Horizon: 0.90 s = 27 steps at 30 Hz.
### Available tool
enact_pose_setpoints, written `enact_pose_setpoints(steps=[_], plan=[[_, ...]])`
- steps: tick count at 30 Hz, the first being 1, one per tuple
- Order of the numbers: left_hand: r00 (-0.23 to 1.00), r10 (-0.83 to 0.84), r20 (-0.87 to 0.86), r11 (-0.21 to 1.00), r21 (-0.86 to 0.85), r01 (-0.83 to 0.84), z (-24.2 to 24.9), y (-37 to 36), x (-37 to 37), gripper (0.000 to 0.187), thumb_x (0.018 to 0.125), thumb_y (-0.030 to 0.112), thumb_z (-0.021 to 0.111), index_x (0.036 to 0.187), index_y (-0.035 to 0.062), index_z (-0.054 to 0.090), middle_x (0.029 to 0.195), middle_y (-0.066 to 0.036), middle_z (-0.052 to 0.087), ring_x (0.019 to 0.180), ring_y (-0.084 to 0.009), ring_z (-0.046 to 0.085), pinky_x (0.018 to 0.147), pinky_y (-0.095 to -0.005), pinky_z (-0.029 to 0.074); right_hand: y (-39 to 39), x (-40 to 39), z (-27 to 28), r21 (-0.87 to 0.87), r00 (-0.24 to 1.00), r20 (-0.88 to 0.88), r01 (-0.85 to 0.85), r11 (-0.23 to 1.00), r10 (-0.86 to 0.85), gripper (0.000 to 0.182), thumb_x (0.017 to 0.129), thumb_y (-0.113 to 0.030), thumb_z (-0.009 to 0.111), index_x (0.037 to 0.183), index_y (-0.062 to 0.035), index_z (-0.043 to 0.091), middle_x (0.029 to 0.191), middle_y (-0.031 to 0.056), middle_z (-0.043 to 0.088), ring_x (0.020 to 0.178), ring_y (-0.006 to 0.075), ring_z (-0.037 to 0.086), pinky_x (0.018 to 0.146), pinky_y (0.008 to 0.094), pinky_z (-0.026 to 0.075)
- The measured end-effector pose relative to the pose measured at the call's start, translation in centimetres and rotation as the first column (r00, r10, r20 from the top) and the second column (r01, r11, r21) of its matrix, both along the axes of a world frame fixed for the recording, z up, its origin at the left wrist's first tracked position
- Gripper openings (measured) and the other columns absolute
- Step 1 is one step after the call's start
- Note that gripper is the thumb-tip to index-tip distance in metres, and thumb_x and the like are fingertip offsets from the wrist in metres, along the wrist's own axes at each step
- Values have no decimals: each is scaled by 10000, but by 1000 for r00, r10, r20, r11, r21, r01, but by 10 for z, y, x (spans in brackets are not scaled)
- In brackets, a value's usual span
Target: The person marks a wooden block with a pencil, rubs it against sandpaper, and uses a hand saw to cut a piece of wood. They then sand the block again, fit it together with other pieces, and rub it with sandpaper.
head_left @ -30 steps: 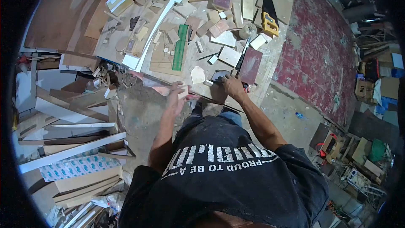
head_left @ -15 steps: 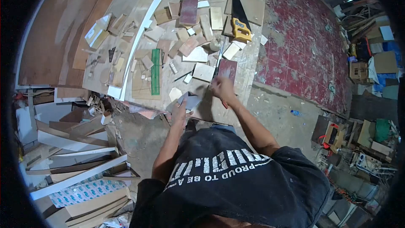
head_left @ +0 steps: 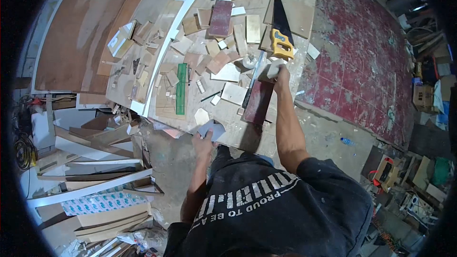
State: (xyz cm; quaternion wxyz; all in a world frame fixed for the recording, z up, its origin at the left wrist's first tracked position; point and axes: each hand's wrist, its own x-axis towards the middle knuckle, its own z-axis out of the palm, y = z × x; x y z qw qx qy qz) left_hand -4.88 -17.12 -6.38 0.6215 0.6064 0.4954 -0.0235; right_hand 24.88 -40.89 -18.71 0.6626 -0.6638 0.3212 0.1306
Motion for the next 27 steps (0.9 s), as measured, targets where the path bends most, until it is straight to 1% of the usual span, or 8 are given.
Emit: enact_pose_setpoints(steps=[2,4,9,16,18,20,23,27], plan=[[1000,-31,5,999,28,31,8,0,18,279,884,157,685,1078,-37,634,915,-97,667,640,-172,634,450,-284,535,-20,-29,53,756,981,138,-15,654,-137,457,922,-223,424,1249,89,496,1026,217,662,779,261,641,737,381,537],[997,-72,12,996,54,72,16,-4,43,257,887,164,680,1054,-29,650,890,-89,668,602,-158,620,437,-280,524,-25,-52,97,789,980,168,-70,611,-104,476,964,-233,378,1305,95,437,1085,238,637,791,253,634,742,381,533],[923,-311,225,949,29,312,43,-30,95,275,902,188,645,1057,-39,648,878,-107,673,612,-148,627,454,-274,551,-8,-118,178,631,919,378,-344,695,112,364,988,-214,529,1241,46,496,979,146,663,804,199,673,719,300,567],[718,-472,512,822,-40,569,79,-48,110,229,908,181,579,1000,-15,653,800,-66,655,699,-114,624,587,-275,524,42,-188,201,562,923,382,-263,785,35,304,977,-190,570,1222,-16,531,1013,58,640,819,128,629,743,269,538],[674,-438,595,753,-167,636,90,-41,106,285,937,237,550,1068,-6,622,869,-81,663,740,-135,645,589,-293,545,48,-188,198,13,723,687,-121,993,79,284,985,-169,548,1232,-29,529,978,42,622,781,102,586,707,250,507],[646,-392,655,665,-284,691,90,-35,101,343,966,293,521,1136,3,590,938,-96,671,781,-155,665,591,-312,567,47,-198,207,-95,732,650,-188,978,204,272,991,-156,530,1237,-39,526,939,33,608,768,93,552,671,254,477],[640,-202,741,520,-473,711,94,-31,96,384,991,381,498,1189,58,559,1004,-49,662,879,-154,642,684,-350,565,60,-201,207,-320,693,684,3,947,228,263,993,-150,517,1229,-32,519,925,42,608,770,93,546,648,257,464],[582,-306,753,581,-336,741,95,-29,94,268,955,228,616,1178,86,567,1011,-22,646,913,-138,635,670,-317,546,74,-206,217,-238,717,686,60,969,124,183,968,-160,538,1066,-12,582,1001,170,594,948,270,592,811,376,478]])
